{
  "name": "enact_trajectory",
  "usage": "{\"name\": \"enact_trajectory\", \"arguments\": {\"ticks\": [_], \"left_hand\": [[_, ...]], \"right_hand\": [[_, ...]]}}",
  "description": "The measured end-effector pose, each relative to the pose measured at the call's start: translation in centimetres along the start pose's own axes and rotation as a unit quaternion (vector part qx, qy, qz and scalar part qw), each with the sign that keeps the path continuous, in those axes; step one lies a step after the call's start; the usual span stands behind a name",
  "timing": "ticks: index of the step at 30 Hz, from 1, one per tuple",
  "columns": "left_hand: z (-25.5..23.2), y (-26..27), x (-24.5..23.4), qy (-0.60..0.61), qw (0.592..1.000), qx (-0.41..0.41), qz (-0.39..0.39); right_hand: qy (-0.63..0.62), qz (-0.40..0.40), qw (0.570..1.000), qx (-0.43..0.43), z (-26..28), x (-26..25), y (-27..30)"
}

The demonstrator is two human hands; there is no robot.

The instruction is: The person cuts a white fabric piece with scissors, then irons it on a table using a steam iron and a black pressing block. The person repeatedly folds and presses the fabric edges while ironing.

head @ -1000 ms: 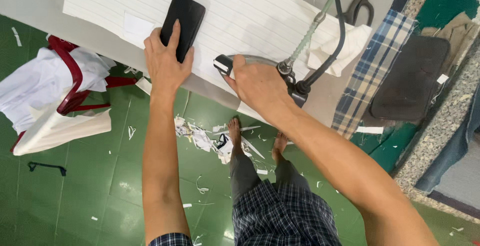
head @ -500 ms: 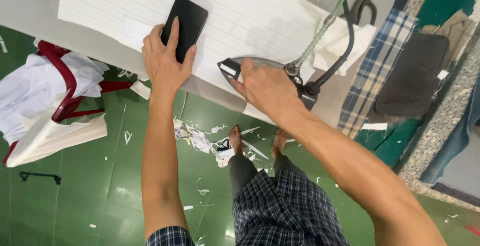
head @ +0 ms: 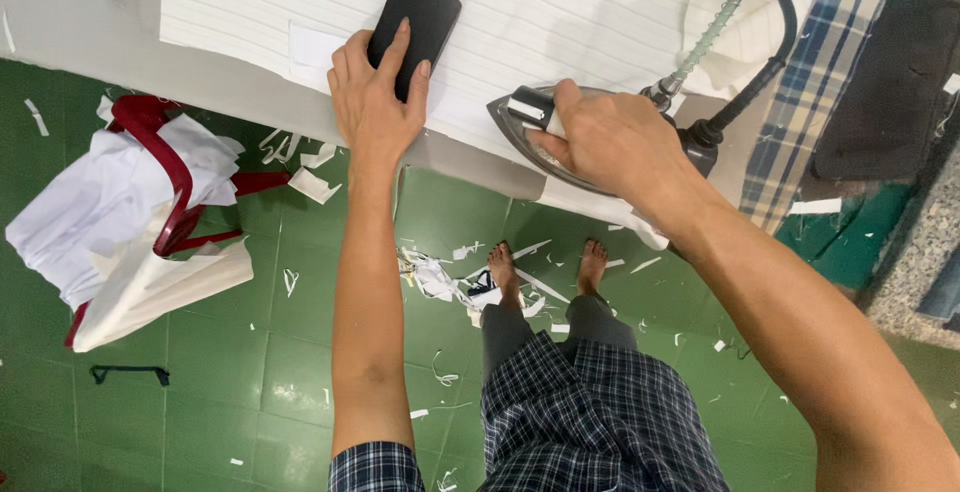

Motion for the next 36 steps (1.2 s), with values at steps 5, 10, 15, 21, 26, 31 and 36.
{"name": "enact_trajectory", "arguments": {"ticks": [5, 10, 15, 21, 26, 31, 36], "left_hand": [[0.3, 0.2, 0.2, 0.006, 1.000, 0.006, -0.005], [0.6, 0.2, 0.5, -0.001, 1.000, 0.010, 0.002], [0.9, 0.2, 1.0, 0.005, 0.999, 0.036, -0.039], [0.8, 0.3, 1.0, -0.017, 0.999, 0.040, -0.031], [0.6, 0.2, 1.2, -0.034, 0.998, 0.041, -0.017], [1.1, 0.2, 1.8, -0.051, 0.998, 0.026, 0.003], [0.7, 0.2, 1.4, -0.049, 0.998, 0.028, 0.006]], "right_hand": [[0.039, -0.026, 0.999, 0.001, -0.7, 1.0, -0.4], [0.069, -0.064, 0.995, -0.012, -0.7, 0.9, -0.4], [0.022, -0.057, 0.998, -0.010, 0.2, -0.4, 0.4], [0.016, -0.089, 0.995, -0.044, 0.6, -0.8, 0.7], [-0.040, -0.078, 0.994, -0.066, 0.5, -1.6, 0.9], [-0.044, -0.080, 0.992, -0.083, 0.2, -1.2, 0.5], [-0.093, -0.057, 0.991, -0.076, 0.5, -1.6, 1.0]]}}
Point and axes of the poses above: each hand's wrist, its own y-axis away from the middle knuckle, its own x-axis out of the palm, z = x × y, the point moved 9 cm from there along -y, towards the middle knuckle, and after that the axes turned 13 degrees about -x, right-handed, at the moved point
